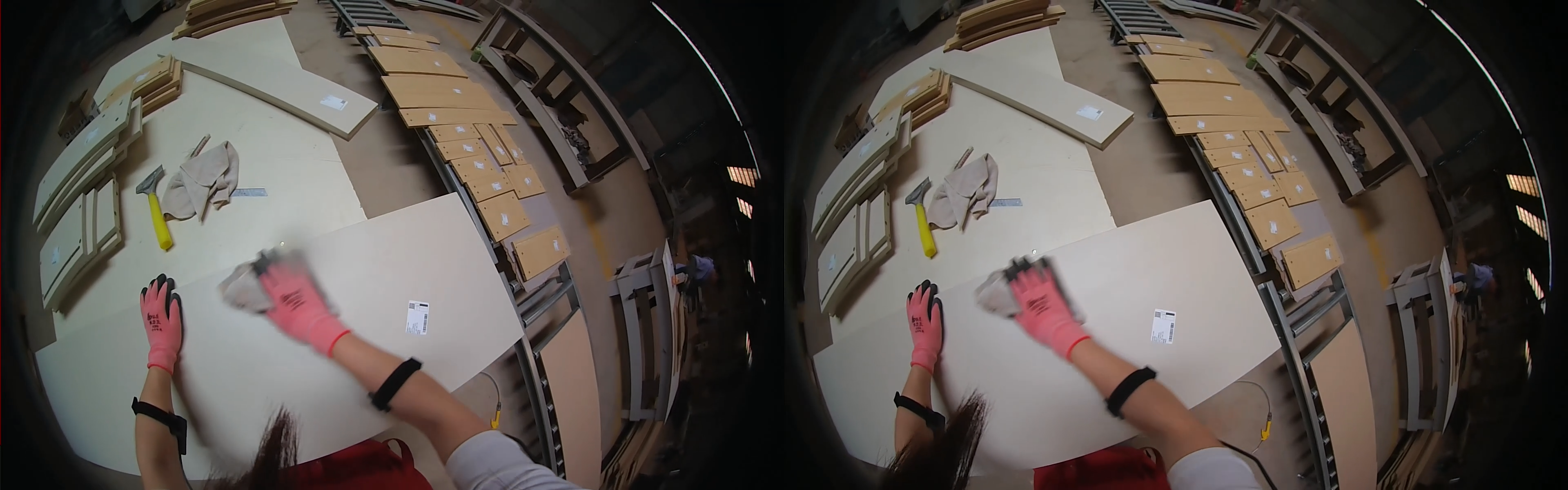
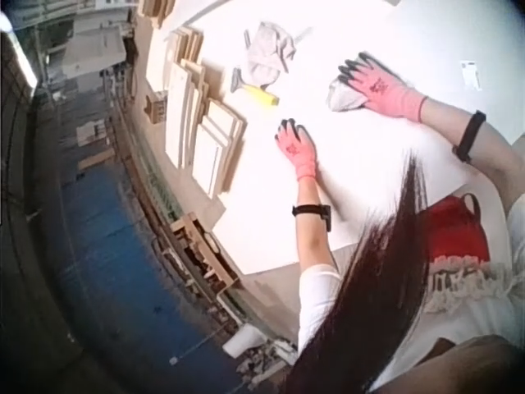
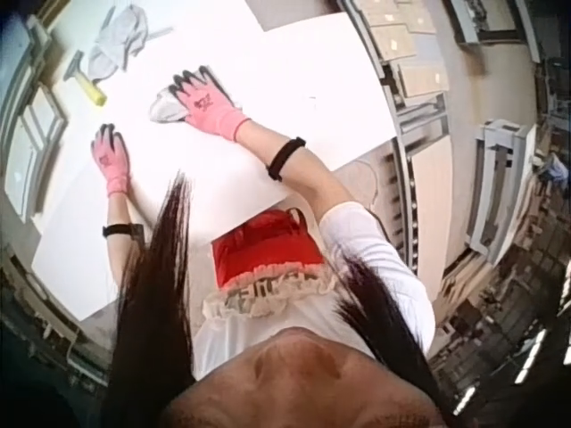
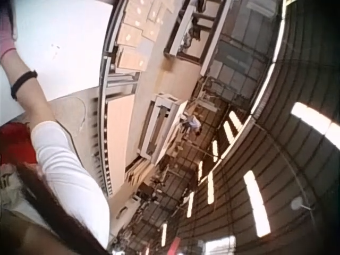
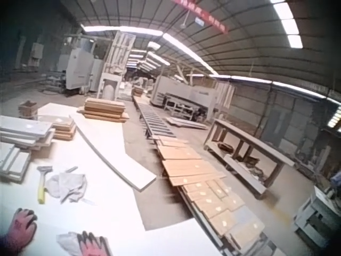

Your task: Cleaning and inspecting wood/laminate furniture panels using a scraper and a cloth.

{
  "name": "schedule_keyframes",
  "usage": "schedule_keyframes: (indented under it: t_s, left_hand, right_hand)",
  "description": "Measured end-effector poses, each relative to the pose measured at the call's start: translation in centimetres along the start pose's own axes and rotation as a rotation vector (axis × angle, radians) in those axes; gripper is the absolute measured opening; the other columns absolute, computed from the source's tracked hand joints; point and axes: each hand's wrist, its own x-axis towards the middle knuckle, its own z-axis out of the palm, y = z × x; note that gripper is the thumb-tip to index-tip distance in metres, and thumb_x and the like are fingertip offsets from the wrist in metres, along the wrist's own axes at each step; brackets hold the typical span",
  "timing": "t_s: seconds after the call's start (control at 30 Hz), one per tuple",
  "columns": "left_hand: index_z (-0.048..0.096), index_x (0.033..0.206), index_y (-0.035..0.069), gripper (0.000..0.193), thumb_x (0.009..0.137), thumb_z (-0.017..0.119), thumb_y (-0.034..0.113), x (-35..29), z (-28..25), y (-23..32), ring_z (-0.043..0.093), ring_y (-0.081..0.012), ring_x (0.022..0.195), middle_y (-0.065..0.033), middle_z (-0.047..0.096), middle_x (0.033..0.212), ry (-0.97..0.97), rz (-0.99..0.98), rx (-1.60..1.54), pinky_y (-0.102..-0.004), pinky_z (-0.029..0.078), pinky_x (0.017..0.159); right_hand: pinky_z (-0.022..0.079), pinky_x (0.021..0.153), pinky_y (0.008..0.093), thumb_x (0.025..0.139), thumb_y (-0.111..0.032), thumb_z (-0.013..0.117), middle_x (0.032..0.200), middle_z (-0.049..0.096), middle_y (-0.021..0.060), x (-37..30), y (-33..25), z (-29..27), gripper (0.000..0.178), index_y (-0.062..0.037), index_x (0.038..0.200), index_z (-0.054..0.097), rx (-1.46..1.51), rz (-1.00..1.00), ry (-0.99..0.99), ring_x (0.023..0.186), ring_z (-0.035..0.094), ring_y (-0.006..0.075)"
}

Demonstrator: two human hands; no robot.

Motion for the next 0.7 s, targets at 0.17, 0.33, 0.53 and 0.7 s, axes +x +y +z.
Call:
schedule_keyframes:
  t_s: [0.17, 0.33, 0.53, 0.7]
  left_hand:
    - [0.052, 0.117, 0.002, 0.033, 0.088, 0.045, 0.015, 0.1, 0.8, -3.0, 0.037, -0.0308, 0.123, -0.012, 0.047, 0.129, 0.039, 0.039, -0.07, -0.0415, 0.02, 0.109]
    - [0.052, 0.118, 0.002, 0.032, 0.089, 0.043, 0.013, -0.2, 0.9, -2.3, 0.036, -0.0302, 0.125, -0.011, 0.046, 0.13, 0.038, -0.012, -0.082, -0.0405, 0.02, 0.11]
    - [0.05, 0.12, 0.002, 0.033, 0.089, 0.041, 0.01, -0.5, -0.4, -1.6, 0.033, -0.0299, 0.127, -0.0103, 0.045, 0.132, 0.013, -0.036, -0.079, -0.0399, 0.019, 0.11]
    - [0.05, 0.121, 0.003, 0.034, 0.089, 0.041, 0.009, 0.0, 1.3, -1.0, 0.031, -0.0311, 0.128, -0.0103, 0.044, 0.133, -0.011, -0.034, -0.127, -0.0394, 0.019, 0.11]
  right_hand:
    - [0.0, 0.11, 0.0525, 0.085, -0.049, 0.045, 0.145, 0.027, 0.0105, 1.0, -13.1, 2.3, 0.067, -0.0075, 0.137, 0.032, -0.142, -0.359, -0.229, 0.136, 0.018, 0.0283]
    - [0.006, 0.11, 0.0498, 0.083, -0.042, 0.051, 0.141, 0.033, 0.0123, -0.4, -2.7, -0.1, 0.064, -0.0062, 0.134, 0.036, -0.031, -0.073, -0.207, 0.134, 0.022, 0.0275]
    - [0.01, 0.11, 0.0459, 0.083, -0.039, 0.049, 0.142, 0.032, 0.0101, -3.3, 19.2, -6.2, 0.064, -0.0077, 0.137, 0.032, -0.354, 0.574, 0.193, 0.134, 0.023, 0.0247]
    - [0.016, 0.11, 0.0426, 0.088, -0.04, 0.043, 0.142, 0.033, 0.0109, -8.6, 30.2, -10.1, 0.061, -0.007, 0.138, 0.03, -0.224, 0.995, 0.178, 0.132, 0.028, 0.0272]
